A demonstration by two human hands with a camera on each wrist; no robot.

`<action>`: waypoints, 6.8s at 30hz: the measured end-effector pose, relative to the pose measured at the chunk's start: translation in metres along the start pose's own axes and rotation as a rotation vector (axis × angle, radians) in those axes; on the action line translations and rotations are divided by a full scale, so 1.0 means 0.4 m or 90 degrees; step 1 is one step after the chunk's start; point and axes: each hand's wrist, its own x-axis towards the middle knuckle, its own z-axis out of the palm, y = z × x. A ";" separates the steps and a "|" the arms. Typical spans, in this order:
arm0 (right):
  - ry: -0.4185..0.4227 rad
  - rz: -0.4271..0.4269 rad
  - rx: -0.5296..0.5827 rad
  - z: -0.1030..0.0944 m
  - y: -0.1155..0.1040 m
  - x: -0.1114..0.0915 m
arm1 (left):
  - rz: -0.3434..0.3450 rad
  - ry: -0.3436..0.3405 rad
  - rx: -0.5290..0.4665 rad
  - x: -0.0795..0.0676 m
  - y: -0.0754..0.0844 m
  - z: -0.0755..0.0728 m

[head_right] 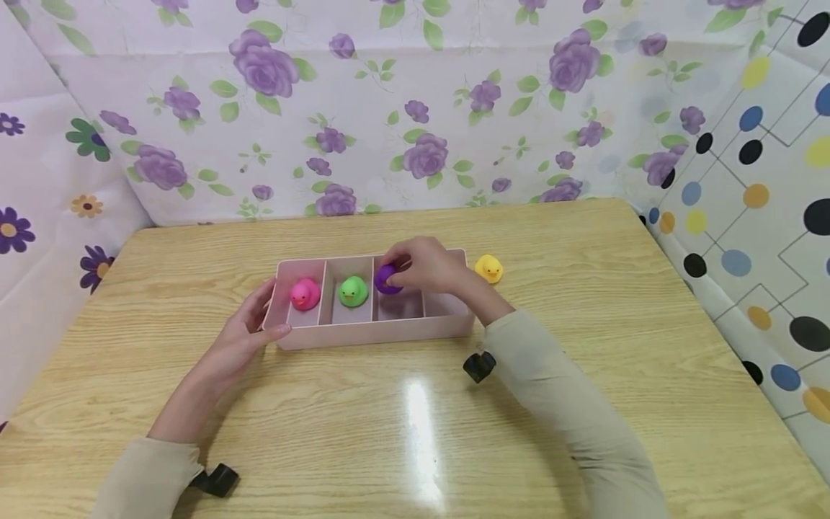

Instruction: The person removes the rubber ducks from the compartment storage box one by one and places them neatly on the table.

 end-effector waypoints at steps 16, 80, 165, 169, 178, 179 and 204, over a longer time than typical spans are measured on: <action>0.045 0.013 0.063 -0.034 0.002 -0.026 | 0.003 -0.001 0.003 0.000 -0.002 -0.001; 0.120 0.065 0.095 -0.146 0.106 -0.141 | 0.006 -0.007 -0.011 -0.004 -0.003 0.001; 0.171 0.242 0.055 -0.230 0.292 -0.255 | -0.007 -0.004 -0.001 -0.008 0.000 -0.002; 0.169 0.249 0.057 -0.227 0.304 -0.255 | -0.005 -0.005 -0.002 -0.006 -0.001 -0.001; 0.176 0.246 0.049 -0.219 0.335 -0.256 | 0.017 -0.008 -0.010 -0.001 -0.005 -0.001; 0.178 0.245 0.051 -0.219 0.339 -0.256 | 0.018 -0.008 -0.010 -0.001 -0.005 -0.001; 0.154 0.246 0.087 -0.207 0.394 -0.265 | 0.017 -0.004 0.000 -0.003 -0.003 -0.004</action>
